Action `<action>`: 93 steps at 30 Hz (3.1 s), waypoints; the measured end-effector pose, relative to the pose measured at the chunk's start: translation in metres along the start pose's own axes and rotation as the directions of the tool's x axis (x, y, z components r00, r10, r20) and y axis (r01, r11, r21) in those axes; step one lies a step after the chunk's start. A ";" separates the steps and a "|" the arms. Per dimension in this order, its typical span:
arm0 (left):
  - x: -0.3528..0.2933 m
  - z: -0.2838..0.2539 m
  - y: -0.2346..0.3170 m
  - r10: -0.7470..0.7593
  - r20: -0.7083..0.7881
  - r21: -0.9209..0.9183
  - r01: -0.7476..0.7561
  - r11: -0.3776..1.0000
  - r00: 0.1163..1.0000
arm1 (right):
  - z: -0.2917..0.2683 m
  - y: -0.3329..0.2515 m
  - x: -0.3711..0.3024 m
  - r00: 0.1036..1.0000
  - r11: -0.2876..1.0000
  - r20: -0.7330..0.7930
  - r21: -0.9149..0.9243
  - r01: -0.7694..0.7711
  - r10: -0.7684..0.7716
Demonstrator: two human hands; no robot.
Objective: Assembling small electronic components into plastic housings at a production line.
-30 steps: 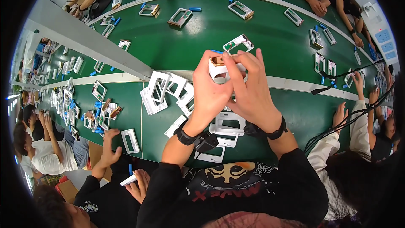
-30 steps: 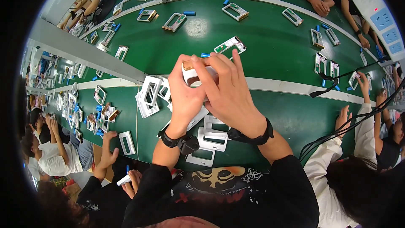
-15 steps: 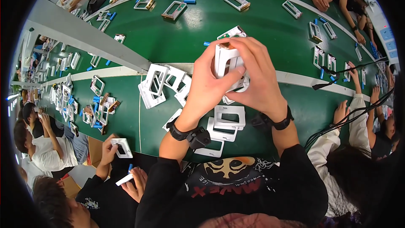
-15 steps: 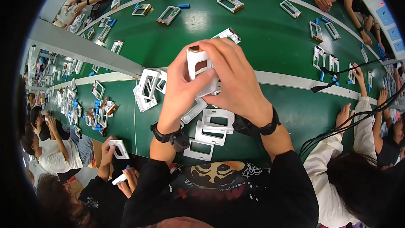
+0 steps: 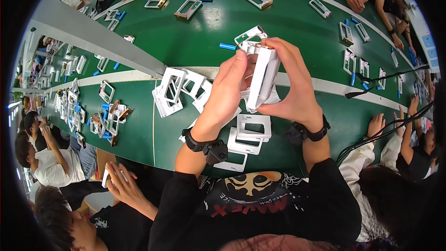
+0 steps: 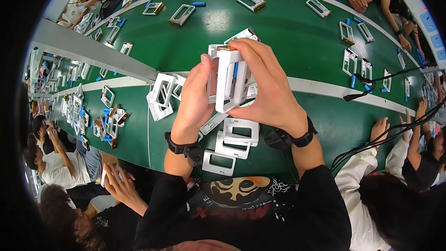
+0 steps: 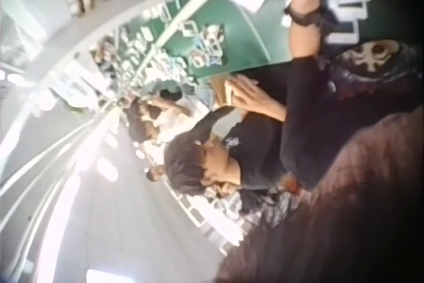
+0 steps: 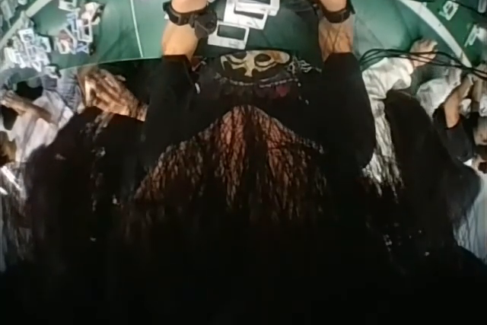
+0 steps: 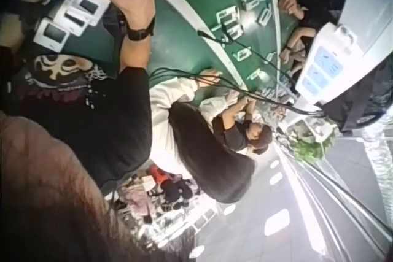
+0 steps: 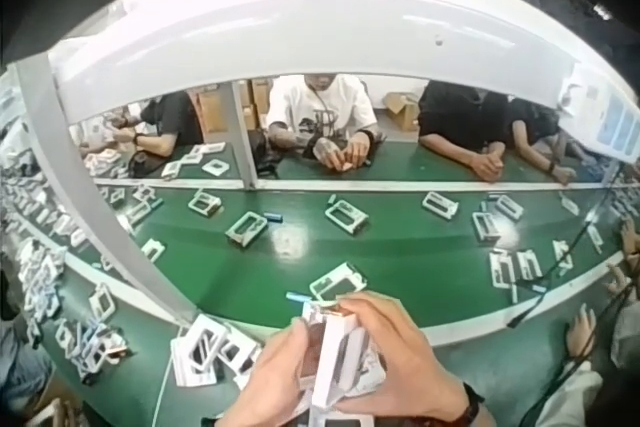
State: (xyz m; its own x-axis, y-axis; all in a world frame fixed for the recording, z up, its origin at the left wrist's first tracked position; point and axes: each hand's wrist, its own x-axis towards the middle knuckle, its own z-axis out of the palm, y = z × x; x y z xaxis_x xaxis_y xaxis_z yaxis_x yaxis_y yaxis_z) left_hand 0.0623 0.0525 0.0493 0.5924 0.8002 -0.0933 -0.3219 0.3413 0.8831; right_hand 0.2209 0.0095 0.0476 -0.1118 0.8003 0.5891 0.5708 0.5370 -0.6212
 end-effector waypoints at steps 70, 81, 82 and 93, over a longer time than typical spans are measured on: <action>-0.035 -0.029 0.030 0.299 0.058 0.090 -0.304 0.948 0.952 | 0.050 -0.018 0.013 0.989 0.990 -0.033 -0.010 0.144 -0.144; -0.037 -0.011 0.025 0.351 0.004 0.303 -0.335 0.892 0.936 | 0.034 -0.029 0.017 0.984 0.981 -0.032 -0.092 0.173 -0.177; -0.037 -0.009 0.026 0.384 0.007 0.401 -0.354 0.845 0.923 | 0.032 -0.030 0.017 0.982 0.977 -0.033 -0.111 0.182 -0.187; -0.043 0.004 0.031 0.501 -0.062 0.657 -0.343 0.671 0.863 | 0.033 -0.036 0.017 0.954 0.945 -0.071 -0.176 0.276 -0.292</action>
State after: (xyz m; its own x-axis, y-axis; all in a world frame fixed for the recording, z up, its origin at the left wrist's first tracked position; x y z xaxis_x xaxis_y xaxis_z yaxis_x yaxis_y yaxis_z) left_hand 0.0299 0.0271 0.0821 0.3043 0.8923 0.3335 0.0664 -0.3691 0.9270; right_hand 0.1712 0.0123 0.0628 -0.2151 0.5878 0.7799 0.6520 0.6810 -0.3335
